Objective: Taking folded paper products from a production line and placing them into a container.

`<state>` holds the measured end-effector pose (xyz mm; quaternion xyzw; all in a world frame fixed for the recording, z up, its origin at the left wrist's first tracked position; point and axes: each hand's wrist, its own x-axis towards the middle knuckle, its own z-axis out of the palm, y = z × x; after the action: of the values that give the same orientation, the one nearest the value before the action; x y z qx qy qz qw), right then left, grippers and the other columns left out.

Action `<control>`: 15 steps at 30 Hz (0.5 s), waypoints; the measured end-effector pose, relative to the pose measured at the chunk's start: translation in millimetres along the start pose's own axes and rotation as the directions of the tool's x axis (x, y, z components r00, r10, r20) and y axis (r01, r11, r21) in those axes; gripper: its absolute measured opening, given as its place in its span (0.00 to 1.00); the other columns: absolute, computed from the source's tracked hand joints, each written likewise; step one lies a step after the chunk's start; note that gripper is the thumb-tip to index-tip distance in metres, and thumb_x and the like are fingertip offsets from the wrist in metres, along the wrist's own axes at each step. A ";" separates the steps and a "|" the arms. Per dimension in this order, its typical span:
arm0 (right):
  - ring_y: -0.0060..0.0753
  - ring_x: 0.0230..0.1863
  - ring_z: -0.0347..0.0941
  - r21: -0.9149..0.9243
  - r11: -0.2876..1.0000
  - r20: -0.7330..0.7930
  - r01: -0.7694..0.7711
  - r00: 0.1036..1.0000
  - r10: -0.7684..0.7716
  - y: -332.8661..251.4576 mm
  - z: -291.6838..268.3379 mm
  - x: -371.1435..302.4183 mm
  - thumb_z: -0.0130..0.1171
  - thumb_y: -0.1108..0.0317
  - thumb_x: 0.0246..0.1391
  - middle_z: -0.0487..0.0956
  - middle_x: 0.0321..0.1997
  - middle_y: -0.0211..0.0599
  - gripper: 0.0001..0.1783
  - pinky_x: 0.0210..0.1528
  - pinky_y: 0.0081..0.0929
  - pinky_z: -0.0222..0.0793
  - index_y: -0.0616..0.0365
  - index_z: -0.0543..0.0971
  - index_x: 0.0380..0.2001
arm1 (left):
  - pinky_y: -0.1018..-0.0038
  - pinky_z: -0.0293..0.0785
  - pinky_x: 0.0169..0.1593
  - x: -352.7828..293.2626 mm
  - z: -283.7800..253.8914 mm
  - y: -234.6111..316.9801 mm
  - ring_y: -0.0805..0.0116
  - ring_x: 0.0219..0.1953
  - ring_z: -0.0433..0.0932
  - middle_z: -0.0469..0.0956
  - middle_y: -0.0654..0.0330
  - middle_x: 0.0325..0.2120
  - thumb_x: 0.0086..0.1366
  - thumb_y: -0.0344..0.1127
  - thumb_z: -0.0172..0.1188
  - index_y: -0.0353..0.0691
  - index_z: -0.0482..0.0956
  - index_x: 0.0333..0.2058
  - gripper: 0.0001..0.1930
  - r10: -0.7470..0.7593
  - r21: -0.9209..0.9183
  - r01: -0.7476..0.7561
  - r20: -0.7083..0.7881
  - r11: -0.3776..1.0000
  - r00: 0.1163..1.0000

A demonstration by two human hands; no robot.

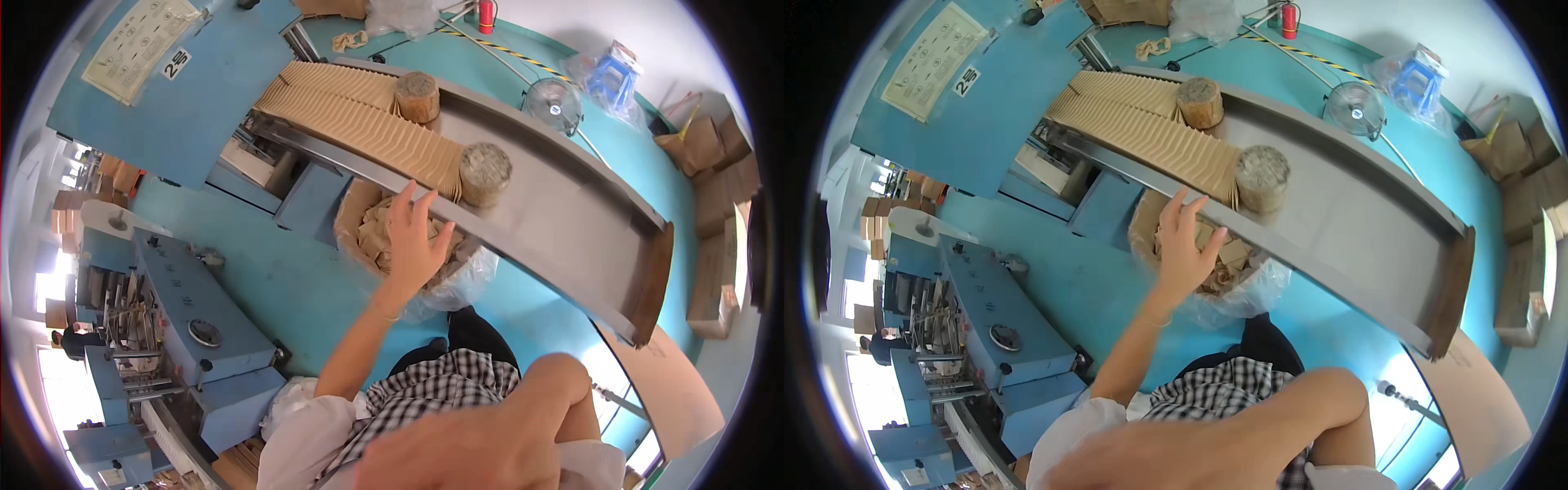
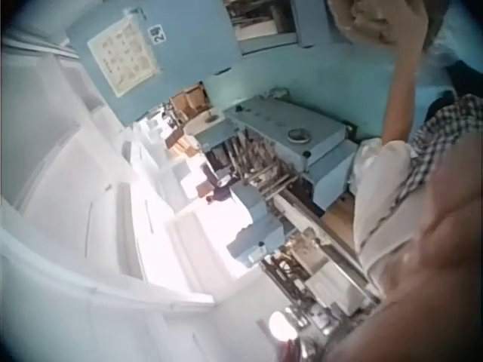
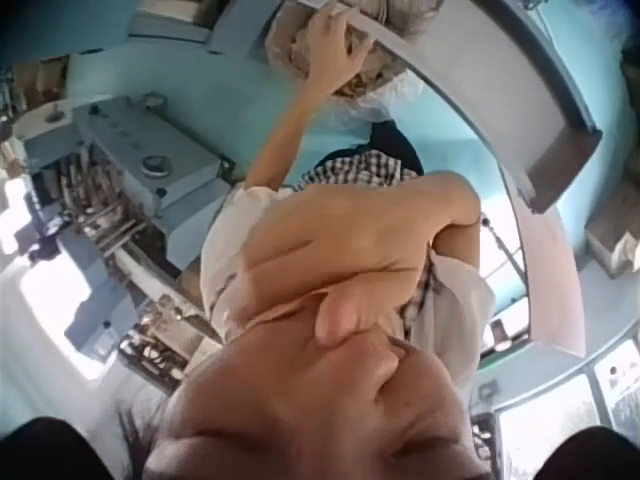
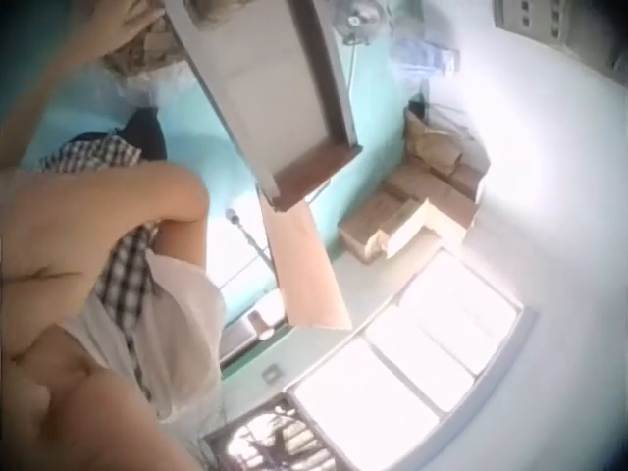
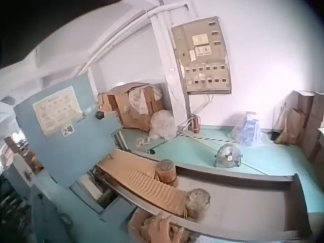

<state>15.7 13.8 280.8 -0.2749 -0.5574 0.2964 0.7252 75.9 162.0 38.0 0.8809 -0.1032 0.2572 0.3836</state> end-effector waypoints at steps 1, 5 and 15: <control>0.57 0.39 0.77 -0.055 0.996 -0.030 0.066 0.997 -0.068 5.0 -10.5 -6.5 0.54 0.52 0.66 0.80 0.40 0.50 0.22 0.44 0.40 0.73 0.63 0.81 0.44 | 0.46 0.56 0.63 6.2 2.4 -5.0 0.38 0.65 0.57 0.57 0.41 0.65 0.59 0.40 0.67 0.45 0.69 0.60 0.30 -0.017 0.067 0.017 -0.003 0.998 1.000; 0.55 0.58 0.69 -0.900 0.060 -0.435 -0.432 0.898 -0.063 62.6 -88.4 -74.9 0.72 0.58 0.47 0.70 0.61 0.48 0.31 0.54 0.45 0.69 0.54 0.77 0.56 | 0.36 0.44 0.64 34.9 30.1 -5.4 0.37 0.71 0.44 0.47 0.42 0.70 0.54 0.39 0.67 0.48 0.61 0.67 0.41 -0.110 0.200 0.091 0.086 0.976 0.990; 0.57 0.71 0.52 -0.511 -0.030 -0.849 -0.859 0.509 -0.140 110.7 -212.2 -124.2 0.72 0.58 0.44 0.57 0.72 0.53 0.40 0.61 0.56 0.54 0.50 0.70 0.62 | 0.38 0.41 0.66 58.6 38.5 -27.7 0.34 0.72 0.38 0.42 0.42 0.71 0.51 0.39 0.68 0.44 0.61 0.67 0.43 -0.221 0.286 0.234 -0.077 0.929 0.972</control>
<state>183.0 -17.7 71.6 -0.9159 -0.1497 -0.0698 0.3658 150.4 153.8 29.9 0.9282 0.0473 0.2427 0.2781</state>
